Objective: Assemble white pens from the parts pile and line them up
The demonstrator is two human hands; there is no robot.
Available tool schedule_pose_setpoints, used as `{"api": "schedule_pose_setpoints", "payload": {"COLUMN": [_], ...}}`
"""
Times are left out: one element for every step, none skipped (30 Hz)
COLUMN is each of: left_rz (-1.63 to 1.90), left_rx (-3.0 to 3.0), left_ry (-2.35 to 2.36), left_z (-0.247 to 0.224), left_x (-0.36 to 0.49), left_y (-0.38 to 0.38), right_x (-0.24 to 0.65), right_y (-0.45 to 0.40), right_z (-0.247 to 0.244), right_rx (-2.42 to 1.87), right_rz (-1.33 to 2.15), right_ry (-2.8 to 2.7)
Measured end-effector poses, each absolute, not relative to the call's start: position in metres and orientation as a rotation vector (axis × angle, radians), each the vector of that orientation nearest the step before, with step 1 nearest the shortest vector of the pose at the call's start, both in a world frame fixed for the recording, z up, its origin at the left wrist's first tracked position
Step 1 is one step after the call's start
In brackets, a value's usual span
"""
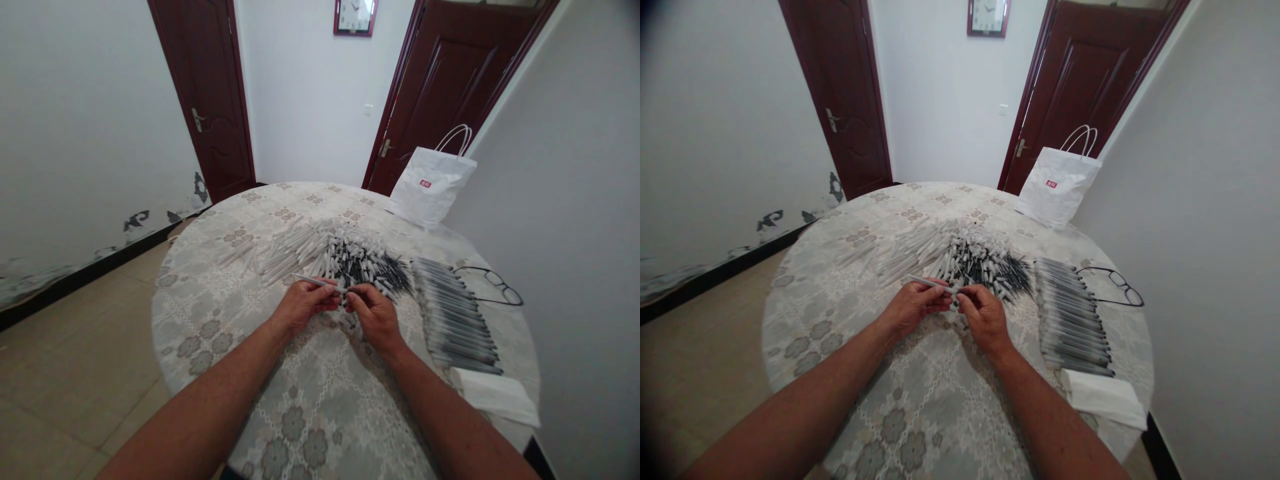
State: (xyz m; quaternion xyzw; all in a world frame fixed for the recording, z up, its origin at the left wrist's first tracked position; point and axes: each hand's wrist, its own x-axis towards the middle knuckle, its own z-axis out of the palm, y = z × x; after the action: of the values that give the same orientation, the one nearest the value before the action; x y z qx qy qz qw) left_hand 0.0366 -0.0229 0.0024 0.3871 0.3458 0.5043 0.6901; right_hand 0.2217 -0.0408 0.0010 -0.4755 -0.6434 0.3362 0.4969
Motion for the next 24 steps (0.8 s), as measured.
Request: {"api": "schedule_pose_setpoints", "payload": {"left_rz": [1.129, 1.127, 1.123, 1.116, 1.107, 1.097, 1.088, 1.082, 1.081, 1.082, 1.086, 1.091, 1.096, 1.100, 1.103, 1.105, 1.105, 1.102, 1.096, 1.087, 1.077, 1.067, 1.059, 1.053], "left_rx": [0.869, 0.872, 0.875, 0.878, 0.881, 0.884, 0.885, 0.884, 0.883, 0.882, 0.881, 0.881, 0.883, 0.885, 0.886, 0.886, 0.886, 0.888, 0.891, 0.894, 0.899, 0.904, 0.907, 0.910], "left_ry": [0.771, 0.769, 0.770, 0.773, 0.776, 0.778, 0.779, 0.779, 0.778, 0.778, 0.779, 0.782, 0.785, 0.789, 0.793, 0.796, 0.797, 0.799, 0.800, 0.800, 0.799, 0.796, 0.792, 0.789], "left_z": [0.0023, 0.0026, 0.0031, 0.0038, 0.0045, 0.0052, 0.0057, 0.0060, 0.0059, 0.0055, 0.0049, 0.0041, 0.0034, 0.0029, 0.0025, 0.0023, 0.0024, 0.0027, 0.0030, 0.0034, 0.0037, 0.0040, 0.0042, 0.0043], "left_x": [0.0365, 0.0365, 0.0365, 0.0366, 0.0367, 0.0369, 0.0372, 0.0376, 0.0379, 0.0382, 0.0385, 0.0386, 0.0385, 0.0384, 0.0381, 0.0377, 0.0374, 0.0371, 0.0369, 0.0368, 0.0368, 0.0369, 0.0372, 0.0375], "left_y": [-0.0229, -0.0232, -0.0236, -0.0241, -0.0247, -0.0253, -0.0257, -0.0261, -0.0262, -0.0262, -0.0259, -0.0254, -0.0249, -0.0243, -0.0238, -0.0234, -0.0231, -0.0231, -0.0232, -0.0235, -0.0239, -0.0244, -0.0248, -0.0253], "right_x": [0.2222, 0.2228, 0.2233, 0.2239, 0.2243, 0.2246, 0.2248, 0.2249, 0.2249, 0.2250, 0.2252, 0.2254, 0.2257, 0.2261, 0.2264, 0.2267, 0.2269, 0.2270, 0.2270, 0.2271, 0.2271, 0.2270, 0.2270, 0.2269], "right_y": [-0.0411, -0.0414, -0.0415, -0.0417, -0.0417, -0.0418, -0.0420, -0.0421, -0.0423, -0.0424, -0.0426, -0.0427, -0.0427, -0.0426, -0.0425, -0.0424, -0.0422, -0.0422, -0.0422, -0.0422, -0.0423, -0.0424, -0.0424, -0.0425], "right_z": [0.0020, 0.0029, 0.0036, 0.0041, 0.0043, 0.0043, 0.0039, 0.0033, 0.0025, 0.0016, 0.0006, -0.0004, -0.0012, -0.0019, -0.0024, -0.0026, -0.0024, -0.0020, -0.0014, -0.0006, 0.0001, 0.0006, 0.0009, 0.0009], "right_rx": [-1.162, -1.172, -1.182, -1.191, -1.199, -1.204, -1.204, -1.199, -1.190, -1.177, -1.163, -1.149, -1.141, -1.137, -1.140, -1.146, -1.154, -1.164, -1.173, -1.181, -1.188, -1.192, -1.193, -1.192], "right_rz": [0.811, 0.804, 0.796, 0.787, 0.779, 0.775, 0.776, 0.784, 0.800, 0.821, 0.842, 0.855, 0.850, 0.825, 0.784, 0.736, 0.692, 0.655, 0.629, 0.611, 0.600, 0.592, 0.591, 0.600], "right_ry": [-1.567, -1.580, -1.597, -1.617, -1.637, -1.656, -1.671, -1.677, -1.676, -1.667, -1.653, -1.639, -1.630, -1.633, -1.646, -1.664, -1.687, -1.712, -1.738, -1.765, -1.793, -1.820, -1.841, -1.855]}}
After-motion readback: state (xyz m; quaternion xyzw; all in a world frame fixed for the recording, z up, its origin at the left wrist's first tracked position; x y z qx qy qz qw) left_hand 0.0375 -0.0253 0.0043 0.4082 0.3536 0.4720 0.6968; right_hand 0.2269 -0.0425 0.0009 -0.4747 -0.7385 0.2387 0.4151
